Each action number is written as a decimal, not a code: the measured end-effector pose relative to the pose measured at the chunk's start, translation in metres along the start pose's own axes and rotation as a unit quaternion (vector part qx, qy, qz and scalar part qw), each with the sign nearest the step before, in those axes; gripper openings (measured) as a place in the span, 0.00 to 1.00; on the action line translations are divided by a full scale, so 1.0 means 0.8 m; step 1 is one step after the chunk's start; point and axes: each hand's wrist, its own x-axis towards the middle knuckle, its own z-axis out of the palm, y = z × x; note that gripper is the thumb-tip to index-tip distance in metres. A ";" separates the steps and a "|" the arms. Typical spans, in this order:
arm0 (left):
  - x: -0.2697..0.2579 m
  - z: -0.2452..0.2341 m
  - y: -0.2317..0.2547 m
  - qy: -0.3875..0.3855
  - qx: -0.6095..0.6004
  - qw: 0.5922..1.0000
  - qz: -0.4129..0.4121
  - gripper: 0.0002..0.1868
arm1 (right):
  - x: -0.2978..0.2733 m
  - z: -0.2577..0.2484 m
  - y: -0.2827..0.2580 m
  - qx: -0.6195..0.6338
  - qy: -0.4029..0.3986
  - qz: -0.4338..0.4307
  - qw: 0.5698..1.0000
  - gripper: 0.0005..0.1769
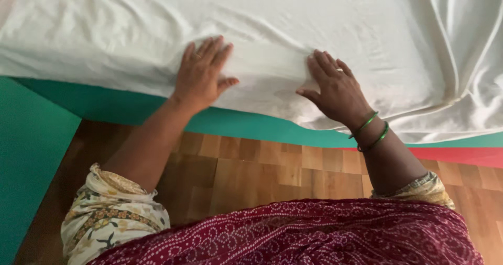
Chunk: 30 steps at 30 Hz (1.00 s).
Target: The person spreads a white sheet over a mattress and smooths it by hand. They tuck the edges under the mattress and adjust the sheet to remove wrinkles.
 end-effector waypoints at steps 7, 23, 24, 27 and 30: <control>-0.067 -0.027 -0.195 -0.047 0.030 0.981 -0.186 0.39 | 0.048 0.012 -0.052 0.055 -0.052 -0.068 0.995 0.45; 0.019 0.004 -0.165 -0.065 -0.082 0.991 -0.079 0.36 | 0.258 0.072 -0.083 0.115 -0.058 -0.220 0.967 0.36; 0.044 0.024 -0.147 -0.090 -0.112 0.986 -0.086 0.39 | 0.274 0.086 -0.090 0.135 -0.082 -0.198 0.967 0.35; 0.067 0.043 -0.170 -0.181 -0.046 0.974 -0.131 0.43 | 0.313 0.120 -0.091 0.141 -0.132 -0.155 0.969 0.35; 0.053 0.041 -0.248 -0.170 0.015 0.971 -0.166 0.44 | 0.331 0.136 -0.063 0.072 -0.134 -0.151 0.977 0.39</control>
